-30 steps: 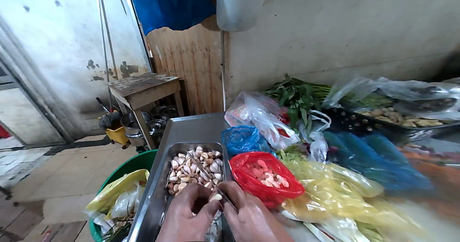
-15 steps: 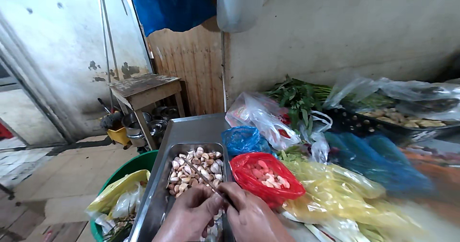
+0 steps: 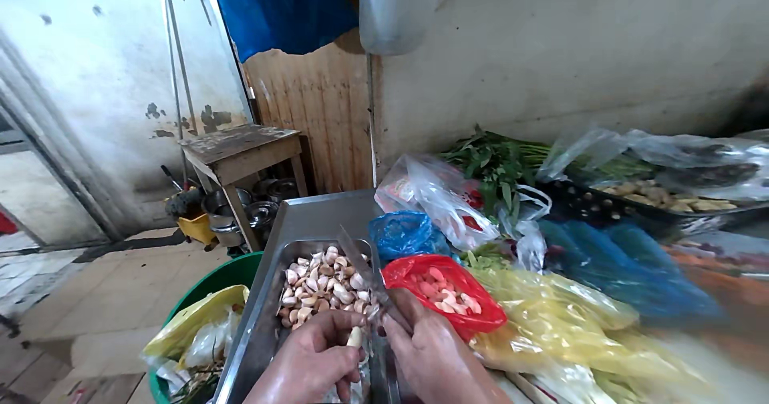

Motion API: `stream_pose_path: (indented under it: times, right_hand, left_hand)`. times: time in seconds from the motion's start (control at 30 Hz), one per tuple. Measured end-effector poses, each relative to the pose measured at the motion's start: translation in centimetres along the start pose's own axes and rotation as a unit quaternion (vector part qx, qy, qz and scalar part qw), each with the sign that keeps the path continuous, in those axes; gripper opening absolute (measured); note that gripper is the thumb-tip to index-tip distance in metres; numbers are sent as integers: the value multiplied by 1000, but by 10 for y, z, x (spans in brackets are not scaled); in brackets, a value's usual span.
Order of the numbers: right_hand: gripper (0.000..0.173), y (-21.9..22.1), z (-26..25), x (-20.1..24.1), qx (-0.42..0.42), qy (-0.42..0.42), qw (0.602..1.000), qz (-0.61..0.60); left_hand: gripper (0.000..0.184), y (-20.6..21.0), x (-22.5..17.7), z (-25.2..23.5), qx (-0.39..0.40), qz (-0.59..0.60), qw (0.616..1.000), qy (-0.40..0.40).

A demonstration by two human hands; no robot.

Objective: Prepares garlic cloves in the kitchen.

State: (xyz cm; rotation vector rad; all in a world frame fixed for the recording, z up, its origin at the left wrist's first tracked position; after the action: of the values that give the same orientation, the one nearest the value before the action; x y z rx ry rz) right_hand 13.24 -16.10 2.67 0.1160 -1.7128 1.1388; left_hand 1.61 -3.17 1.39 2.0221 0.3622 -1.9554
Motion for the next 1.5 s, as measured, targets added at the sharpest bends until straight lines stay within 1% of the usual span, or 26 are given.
stream_pose_path:
  times: [0.07,0.13,0.2,0.27,0.33,0.43,0.5,0.53,0.6,0.67,0.77,0.87,0.97,1.03,1.17,1.33,1.4,1.43,1.47,1.5]
  right_hand:
    - [32,-2,-1,-3,-20,-1,1000,-16]
    - [32,-3,-2,-8,-55,-20,997,-48]
    - [31,-4,-3,-13,-73,-35,993,-85]
    - [31,-4,-2,-13,-62,-46,992,-104]
    - [32,-2,2,-9,-36,-61,993,-94]
    - [33,0,7,-6,-30,-106,992,-59]
    - [31,1,8,-5,-26,-114,992,-56]
    - [30,1,8,-4,-23,-110,992,-59]
    - [31,1,9,-2,-12,-92,993,-67]
    - [32,3,10,0,0,-82,994,-71]
    - [33,6,12,4,14,-73,996,-50]
    - [37,6,13,8,28,-54,998,-24]
    - [38,9,10,7,41,-38,998,-16]
    - [39,10,9,6,49,-34,998,-9]
    - [41,12,6,6,68,-18,997,18]
    - [40,13,6,7,58,-19,998,19]
    - [40,13,6,8,62,-16,998,20]
    - [41,12,6,9,66,-14,997,21]
    - [40,12,6,9,67,-16,997,20]
    - [39,12,6,8,67,-17,997,17]
  left_hand:
    - [33,-2,0,0,5,27,1000,2]
    - [33,-5,0,1,10,67,998,2]
    - [35,-8,1,1,-2,120,993,0]
    - [39,-8,-1,1,-29,171,985,-1]
    - [36,-8,-4,1,-61,205,977,-8]
    - [33,-11,-5,1,-45,222,974,-7]
    - [39,-12,-4,0,-29,210,977,-1]
    - [41,-11,-4,0,-30,193,981,2]
    - [36,-5,-5,1,-57,147,988,4]
    - [26,1,-3,1,-85,68,994,25]
    - [18,7,1,2,-106,-64,989,77]
    - [19,10,2,3,-118,-180,969,123]
    - [22,9,6,3,-124,-287,928,201]
    - [22,9,7,3,-129,-337,902,239]
    - [22,7,7,5,-129,-390,869,277]
    - [22,10,7,6,-128,-451,820,329]
    - [22,10,8,6,-131,-465,806,341]
    - [22,10,7,7,-131,-466,806,340]
    - [22,11,6,7,-131,-458,814,331]
    - [23,12,5,7,-130,-440,831,315]
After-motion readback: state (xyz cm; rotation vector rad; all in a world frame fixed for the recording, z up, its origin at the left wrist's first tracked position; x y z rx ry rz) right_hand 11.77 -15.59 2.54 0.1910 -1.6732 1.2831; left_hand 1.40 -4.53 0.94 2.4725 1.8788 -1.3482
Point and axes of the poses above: each hand's wrist, its own z-axis away from the middle knuckle, its own y-axis out of the palm, x = y × z, the point moved 3 cm from there along -z, towards the middle knuckle, and after that the axes turned 6 degrees about y, right-handed, at the moved point
